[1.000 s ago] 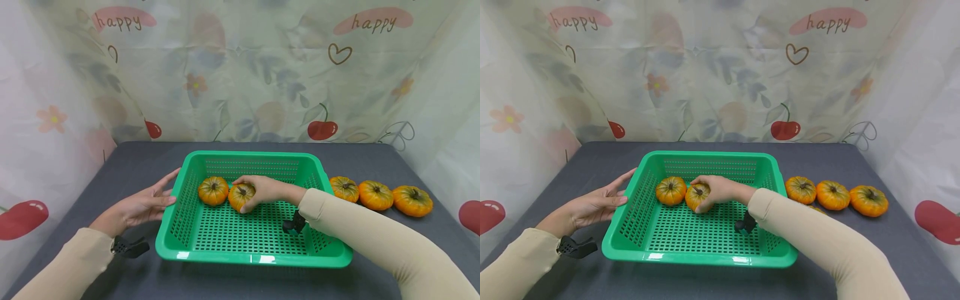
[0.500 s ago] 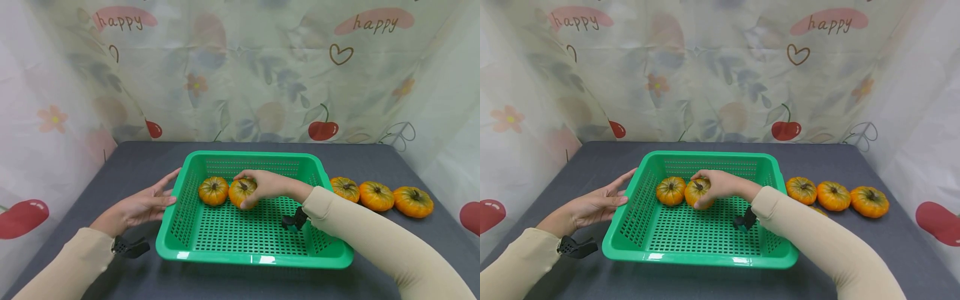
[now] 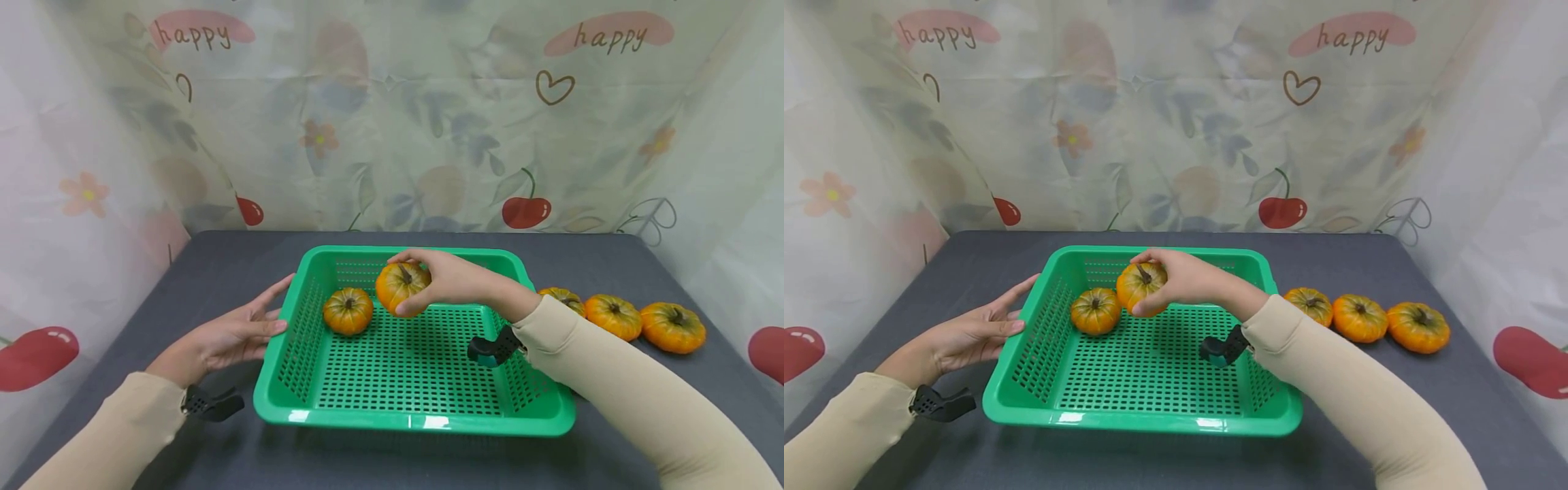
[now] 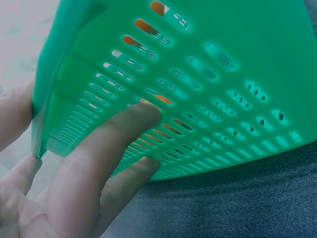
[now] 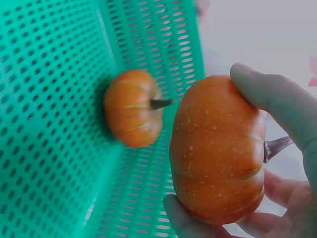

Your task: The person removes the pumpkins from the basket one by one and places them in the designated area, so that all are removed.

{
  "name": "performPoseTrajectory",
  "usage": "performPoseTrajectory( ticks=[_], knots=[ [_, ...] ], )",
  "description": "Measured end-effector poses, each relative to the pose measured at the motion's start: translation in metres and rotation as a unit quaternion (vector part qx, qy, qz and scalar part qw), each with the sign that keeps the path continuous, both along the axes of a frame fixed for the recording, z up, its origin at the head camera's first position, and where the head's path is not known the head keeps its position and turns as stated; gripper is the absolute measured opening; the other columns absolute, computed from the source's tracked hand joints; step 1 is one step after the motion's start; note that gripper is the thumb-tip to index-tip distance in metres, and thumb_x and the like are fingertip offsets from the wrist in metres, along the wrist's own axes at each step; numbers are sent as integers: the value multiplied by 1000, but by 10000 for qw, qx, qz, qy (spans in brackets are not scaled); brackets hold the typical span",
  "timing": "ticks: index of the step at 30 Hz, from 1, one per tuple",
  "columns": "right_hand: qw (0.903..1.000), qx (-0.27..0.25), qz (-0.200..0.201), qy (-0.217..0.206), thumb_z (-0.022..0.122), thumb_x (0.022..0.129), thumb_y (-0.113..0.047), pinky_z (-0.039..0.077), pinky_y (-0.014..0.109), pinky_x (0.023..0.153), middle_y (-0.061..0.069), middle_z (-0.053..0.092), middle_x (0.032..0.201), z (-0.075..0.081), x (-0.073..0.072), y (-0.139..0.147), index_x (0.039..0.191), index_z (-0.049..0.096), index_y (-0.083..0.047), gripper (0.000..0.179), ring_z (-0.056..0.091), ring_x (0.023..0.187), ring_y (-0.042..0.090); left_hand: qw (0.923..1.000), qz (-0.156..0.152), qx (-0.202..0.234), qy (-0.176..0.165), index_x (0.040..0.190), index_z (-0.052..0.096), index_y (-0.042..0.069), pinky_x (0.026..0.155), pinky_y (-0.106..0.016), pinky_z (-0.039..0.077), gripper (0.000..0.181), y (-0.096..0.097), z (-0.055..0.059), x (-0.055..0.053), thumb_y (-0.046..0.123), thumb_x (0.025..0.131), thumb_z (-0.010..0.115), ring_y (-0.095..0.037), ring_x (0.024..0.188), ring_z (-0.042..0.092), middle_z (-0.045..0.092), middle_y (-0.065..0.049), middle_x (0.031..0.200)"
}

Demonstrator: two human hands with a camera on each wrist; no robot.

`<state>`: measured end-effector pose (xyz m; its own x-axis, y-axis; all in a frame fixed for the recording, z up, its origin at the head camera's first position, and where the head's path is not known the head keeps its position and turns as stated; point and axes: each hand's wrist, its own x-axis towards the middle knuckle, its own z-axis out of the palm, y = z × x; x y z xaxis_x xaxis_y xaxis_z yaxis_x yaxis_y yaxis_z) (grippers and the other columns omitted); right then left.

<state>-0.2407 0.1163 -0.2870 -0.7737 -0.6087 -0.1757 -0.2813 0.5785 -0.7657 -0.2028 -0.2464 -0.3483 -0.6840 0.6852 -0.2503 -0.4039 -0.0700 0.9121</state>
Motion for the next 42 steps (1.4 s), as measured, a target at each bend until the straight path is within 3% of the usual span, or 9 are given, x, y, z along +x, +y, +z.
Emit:
performPoseTrajectory(
  ticks=[4, 12, 19, 27, 36, 42],
  knots=[
    [9999, -106, -80, 8, 83, 76, -30, 56, 32, 81, 3, 52, 123, 13, 9, 5, 137, 46, -27, 72, 59, 100, 22, 10000, 20, -30, 8, 152, -13, 42, 92, -51, 52, 88, 0, 0, 1, 3, 101, 46, -31, 114, 63, 2, -24, 160],
    [9981, 58, -237, 557, 84, 74, -34, 56, 32, 80, 1, 50, 127, 37, 26, 17, 140, 46, -29, 77, 58, 99, 24, 10000, 29, -40, 8, 152, -12, 43, 93, -52, 51, 87, 0, 0, 1, 3, 101, 46, -31, 115, 63, 2, -24, 160],
    [9965, 170, -330, 749, 82, 76, -39, 54, 33, 81, 0, 51, 132, 50, 37, 36, 139, 46, -37, 73, 56, 103, 26, 10000, 8, 48, -70, 152, -12, 43, 93, -50, 52, 87, 0, 1, 1, 3, 101, 46, -30, 114, 63, 0, -23, 161],
    [9958, -23, -382, 834, 81, 78, -35, 53, 36, 86, -1, 52, 134, 61, 49, 57, 140, 46, -36, 71, 56, 107, 25, 9999, -7, 75, -84, 152, -11, 43, 94, -50, 52, 86, 0, 1, 2, 3, 102, 46, -30, 115, 63, 0, -22, 161],
    [9896, 241, -750, 1205, 81, 78, -38, 54, 36, 83, 0, 50, 135, 66, 61, 83, 139, 47, -35, 69, 57, 107, 28, 10000, 11, 41, -59, 152, -11, 43, 94, -50, 52, 86, 0, 2, 3, 2, 102, 45, -30, 115, 63, 0, -22, 161],
    [9844, 503, -1084, 1293, 79, 79, -42, 52, 38, 84, -3, 43, 146, 66, 71, 103, 137, 46, -43, 67, 53, 120, 35, 10000, 37, 30, -72, 153, -10, 44, 95, -50, 52, 86, 0, 1, 3, 2, 102, 45, -29, 115, 63, 0, -22, 161]
  ],
)
